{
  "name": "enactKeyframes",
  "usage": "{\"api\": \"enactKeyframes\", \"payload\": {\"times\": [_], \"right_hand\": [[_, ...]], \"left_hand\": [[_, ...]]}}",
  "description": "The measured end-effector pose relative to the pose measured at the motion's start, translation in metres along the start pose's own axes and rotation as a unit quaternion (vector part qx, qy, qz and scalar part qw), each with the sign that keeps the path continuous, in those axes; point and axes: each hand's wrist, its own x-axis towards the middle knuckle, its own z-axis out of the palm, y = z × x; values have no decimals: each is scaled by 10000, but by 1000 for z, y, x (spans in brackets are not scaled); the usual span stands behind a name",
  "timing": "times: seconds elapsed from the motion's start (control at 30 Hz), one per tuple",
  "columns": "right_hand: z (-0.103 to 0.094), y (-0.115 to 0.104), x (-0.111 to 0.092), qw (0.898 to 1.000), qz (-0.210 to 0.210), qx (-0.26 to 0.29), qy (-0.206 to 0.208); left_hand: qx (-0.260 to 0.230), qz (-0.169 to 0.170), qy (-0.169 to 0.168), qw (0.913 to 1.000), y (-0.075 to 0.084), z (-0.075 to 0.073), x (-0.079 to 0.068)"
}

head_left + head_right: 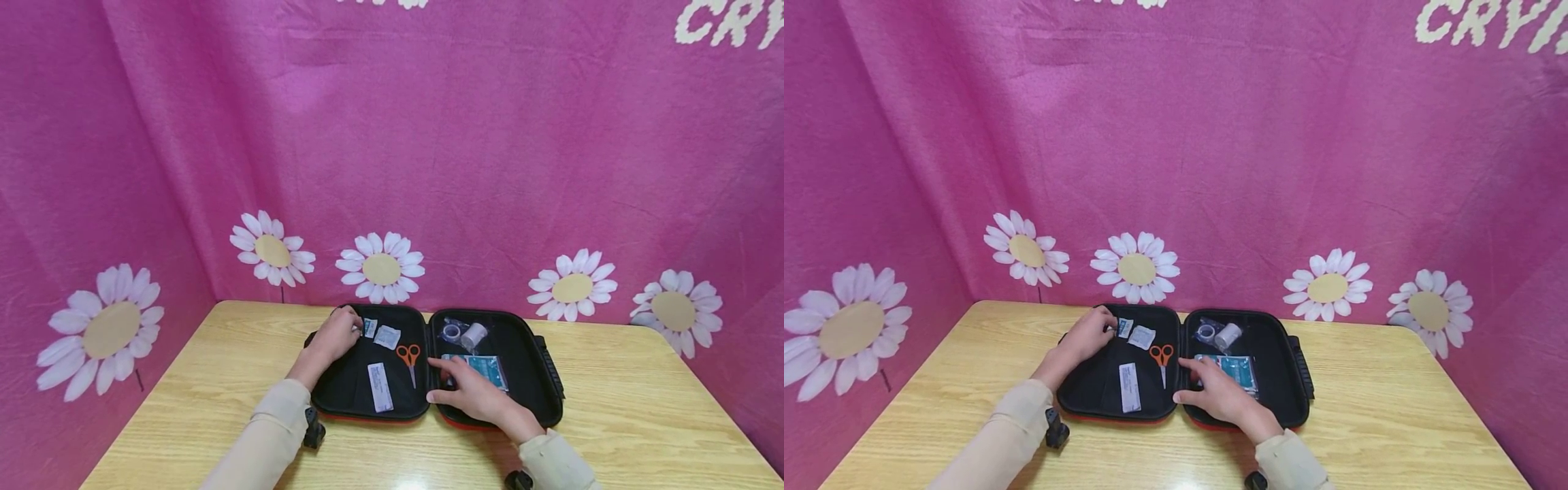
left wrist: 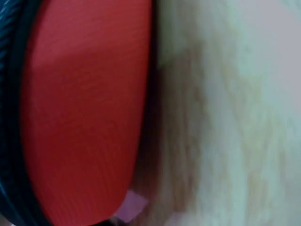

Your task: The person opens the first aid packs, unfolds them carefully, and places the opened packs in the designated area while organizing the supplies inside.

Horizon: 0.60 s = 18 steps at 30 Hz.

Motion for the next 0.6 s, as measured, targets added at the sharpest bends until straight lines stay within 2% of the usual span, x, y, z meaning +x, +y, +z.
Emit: {"api": "enactKeyframes", "payload": {"times": [0.1, 0.17, 0.4, 0.53, 0.6], "right_hand": [[0, 0, 0, 10000, -24, 35, -13], [0, 0, 1, 10000, -26, 73, -24], [-1, -2, 0, 9999, -40, 106, -33], [-2, -1, -1, 9999, -126, 74, -16], [-2, 1, 0, 9998, -193, 39, 10]], "left_hand": [[431, -22, 31, 9991, 2, -1, -2], [472, -50, -42, 9989, 4, -3, -1], [96, -312, -522, 9981, 4, -5, -1], [-168, -299, -526, 9980, 4, -5, 0], [-210, -343, -405, 9984, 3, -5, 0]]}}
